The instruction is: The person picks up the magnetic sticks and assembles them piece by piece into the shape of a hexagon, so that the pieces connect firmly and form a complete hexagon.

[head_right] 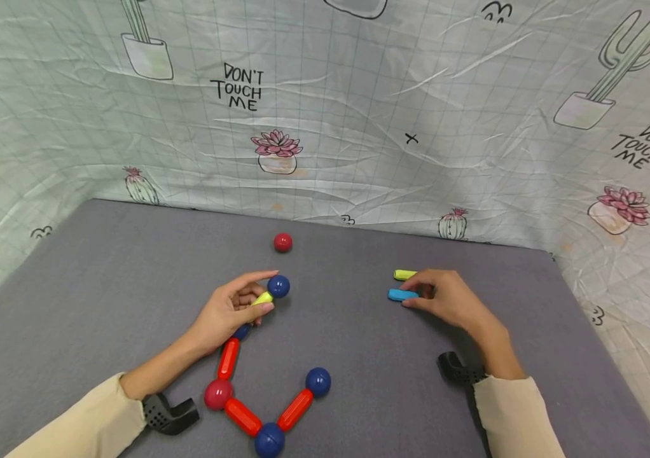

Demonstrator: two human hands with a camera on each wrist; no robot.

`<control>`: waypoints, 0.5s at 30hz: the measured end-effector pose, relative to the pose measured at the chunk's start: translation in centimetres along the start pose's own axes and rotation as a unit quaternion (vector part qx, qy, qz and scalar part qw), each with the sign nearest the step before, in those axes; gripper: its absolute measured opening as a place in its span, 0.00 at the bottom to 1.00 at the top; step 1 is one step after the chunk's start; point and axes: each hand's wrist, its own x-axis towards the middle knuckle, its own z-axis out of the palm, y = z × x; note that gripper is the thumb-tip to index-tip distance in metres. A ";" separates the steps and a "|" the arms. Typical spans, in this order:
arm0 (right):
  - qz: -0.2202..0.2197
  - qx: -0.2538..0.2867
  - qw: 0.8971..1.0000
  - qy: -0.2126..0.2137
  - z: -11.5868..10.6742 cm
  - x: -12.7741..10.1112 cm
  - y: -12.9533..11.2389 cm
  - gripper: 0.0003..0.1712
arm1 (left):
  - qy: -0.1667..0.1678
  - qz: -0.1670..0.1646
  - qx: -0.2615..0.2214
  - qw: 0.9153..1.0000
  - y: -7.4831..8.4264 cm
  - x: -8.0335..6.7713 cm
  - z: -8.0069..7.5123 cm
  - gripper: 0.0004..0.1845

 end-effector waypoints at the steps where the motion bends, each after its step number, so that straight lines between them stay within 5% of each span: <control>1: -0.004 0.000 1.000 0.001 0.0 0.1 -0.2 0.13 | 0.000 -0.001 -0.001 1.000 -0.3 0.0 0.0 0.25; 7: -0.042 0.011 0.999 0.030 0.0 0.6 -1.9 0.14 | 0.001 0.007 -0.001 1.000 -2.2 0.2 -0.2 0.26; 15: -0.091 0.053 0.993 0.057 0.8 1.9 -5.3 0.14 | -0.001 0.013 -0.001 1.000 -2.5 0.2 -0.4 0.26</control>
